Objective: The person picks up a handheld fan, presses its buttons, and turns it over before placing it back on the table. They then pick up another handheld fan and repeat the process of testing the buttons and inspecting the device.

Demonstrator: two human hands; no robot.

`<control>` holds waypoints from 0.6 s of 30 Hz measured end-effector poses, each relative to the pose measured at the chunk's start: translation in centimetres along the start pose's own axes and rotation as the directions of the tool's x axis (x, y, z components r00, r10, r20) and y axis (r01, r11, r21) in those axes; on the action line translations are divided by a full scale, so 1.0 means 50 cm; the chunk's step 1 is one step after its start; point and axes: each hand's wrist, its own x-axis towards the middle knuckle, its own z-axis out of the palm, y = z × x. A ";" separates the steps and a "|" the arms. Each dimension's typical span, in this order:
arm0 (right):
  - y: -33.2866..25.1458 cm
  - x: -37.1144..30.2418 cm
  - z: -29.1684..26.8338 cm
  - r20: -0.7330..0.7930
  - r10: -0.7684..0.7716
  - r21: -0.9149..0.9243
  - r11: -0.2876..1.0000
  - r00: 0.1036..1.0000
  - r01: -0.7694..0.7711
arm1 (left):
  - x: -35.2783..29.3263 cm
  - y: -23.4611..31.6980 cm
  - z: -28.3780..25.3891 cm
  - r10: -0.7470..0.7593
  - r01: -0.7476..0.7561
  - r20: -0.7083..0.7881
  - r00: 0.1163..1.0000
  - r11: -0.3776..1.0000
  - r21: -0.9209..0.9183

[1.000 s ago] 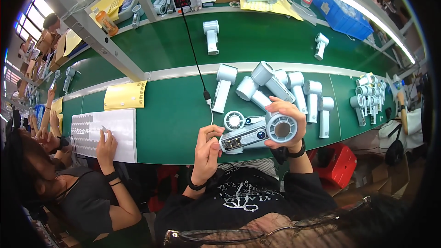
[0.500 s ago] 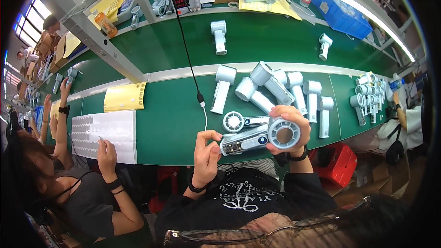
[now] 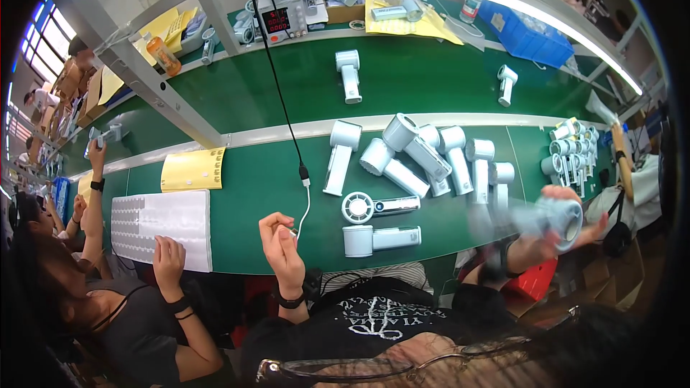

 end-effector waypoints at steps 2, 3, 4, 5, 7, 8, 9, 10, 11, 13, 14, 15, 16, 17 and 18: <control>0.002 0.004 0.007 0.038 0.042 0.399 0.916 0.998 -0.054 | 0.017 -0.006 0.022 0.005 -0.005 0.059 0.998 1.000 0.007; 0.008 0.017 0.021 0.076 0.066 0.589 0.802 0.995 -0.098 | 0.019 -0.005 0.027 0.006 -0.007 0.058 0.998 1.000 0.006; 0.020 0.023 0.039 0.077 0.064 0.588 0.803 0.995 -0.097 | 0.022 -0.005 0.034 0.024 -0.025 0.068 0.997 1.000 0.012; 0.036 0.027 0.061 -0.158 -0.098 0.022 0.994 0.983 0.103 | 0.026 -0.005 0.041 0.042 -0.044 0.079 0.996 0.999 0.015; 0.067 0.031 0.064 -0.255 -0.350 -0.568 0.809 0.901 0.153 | 0.028 -0.014 0.028 0.057 -0.059 0.087 0.995 0.998 0.029; 0.079 0.039 0.030 -0.240 0.013 -0.072 0.997 0.971 -0.031 | 0.035 -0.013 0.026 0.046 -0.049 0.087 0.995 0.998 0.027; 0.088 0.043 0.011 -0.039 0.331 0.414 0.864 0.943 -0.286 | 0.029 -0.009 0.023 0.030 -0.033 0.089 0.996 0.999 0.032; 0.103 0.042 -0.004 -0.041 0.325 0.404 0.870 0.945 -0.281 | 0.023 -0.006 0.023 0.014 -0.017 0.089 0.996 0.999 0.036; 0.127 0.043 -0.003 -0.240 0.263 0.087 0.964 0.934 -0.250 | 0.021 -0.005 0.025 0.022 -0.025 0.095 0.995 0.999 0.030; 0.188 0.050 -0.036 -0.403 0.117 -0.250 0.940 0.908 -0.232 | 0.030 -0.014 0.031 0.066 -0.066 0.031 0.997 0.997 0.025; 0.226 0.050 -0.073 -0.351 0.295 -0.063 0.940 0.889 -0.336 | 0.028 -0.018 0.028 0.079 -0.079 -0.011 0.997 0.996 0.035; 0.249 0.063 -0.094 -0.268 0.450 0.115 0.893 0.852 -0.436 | 0.030 -0.020 0.026 0.086 -0.085 -0.012 0.996 0.996 0.032; 0.272 0.080 -0.110 -0.264 0.448 0.118 0.894 0.854 -0.432 | 0.031 -0.023 0.022 0.078 -0.078 0.000 0.997 0.996 0.048; 0.296 0.102 -0.114 -0.250 0.451 0.020 0.887 0.857 -0.462 | 0.030 -0.026 0.014 0.069 -0.070 0.008 0.998 0.995 0.068; 0.327 0.126 -0.120 -0.234 0.459 -0.077 0.870 0.857 -0.487 | 0.030 -0.029 0.007 0.058 -0.059 0.013 0.998 0.994 0.091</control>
